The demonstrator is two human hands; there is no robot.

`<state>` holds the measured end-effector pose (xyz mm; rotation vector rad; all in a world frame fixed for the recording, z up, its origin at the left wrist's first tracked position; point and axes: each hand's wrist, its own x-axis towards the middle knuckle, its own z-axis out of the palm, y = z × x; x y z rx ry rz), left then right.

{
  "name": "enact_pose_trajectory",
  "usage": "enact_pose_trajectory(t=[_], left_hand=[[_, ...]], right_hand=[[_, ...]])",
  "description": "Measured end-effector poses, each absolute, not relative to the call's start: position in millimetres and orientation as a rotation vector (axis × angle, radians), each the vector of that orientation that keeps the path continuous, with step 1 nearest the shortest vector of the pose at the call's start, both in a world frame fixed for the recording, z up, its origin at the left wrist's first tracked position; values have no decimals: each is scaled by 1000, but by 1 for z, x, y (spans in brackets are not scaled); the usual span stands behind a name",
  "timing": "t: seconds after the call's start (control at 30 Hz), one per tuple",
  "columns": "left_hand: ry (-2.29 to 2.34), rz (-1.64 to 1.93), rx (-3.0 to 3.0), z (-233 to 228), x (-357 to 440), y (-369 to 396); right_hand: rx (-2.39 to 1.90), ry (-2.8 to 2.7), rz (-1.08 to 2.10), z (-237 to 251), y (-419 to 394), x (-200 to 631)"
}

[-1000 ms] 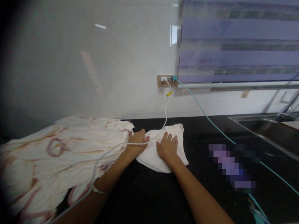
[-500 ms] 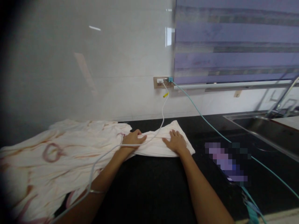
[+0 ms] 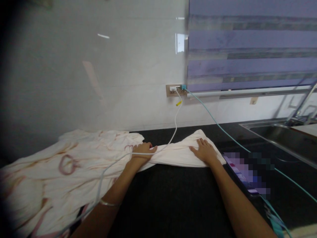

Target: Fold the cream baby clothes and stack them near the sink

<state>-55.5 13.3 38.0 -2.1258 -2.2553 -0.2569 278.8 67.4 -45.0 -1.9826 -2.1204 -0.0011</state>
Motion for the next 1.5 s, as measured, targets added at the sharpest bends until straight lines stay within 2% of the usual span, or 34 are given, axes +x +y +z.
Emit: enact_pose_trajectory(t=[0.27, 0.37, 0.47, 0.6, 0.7, 0.83, 0.93, 1.03, 1.5], left_hand=[[-2045, -142, -2729, 62, -60, -1], [-1988, 37, -2895, 69, -64, -5], [-2153, 234, -2665, 70, -62, -5], [-2123, 54, -2317, 61, -47, -5], [-1942, -126, -2285, 54, -26, -12], [-1707, -261, -2386, 45, 1, -29], [-1604, -273, -2486, 37, 12, -35], [-1731, -233, -2496, 29, 9, -31], [-2091, -75, -2212, 34, -37, 4]], right_hand=[[-2027, -2086, -7, -54, 82, 325], [-2045, -2072, 26, -53, 83, 331], [-2041, -2074, 29, -45, 80, 328], [-1997, -1981, -80, -26, 69, 302], [-1703, -2012, -104, -12, 53, 262], [-1145, -2226, 169, -4, 26, 201], [-966, -2356, 380, -5, 15, 180], [-1039, -2385, 402, -10, 21, 187], [-1782, -2095, -22, -27, 68, 251]])
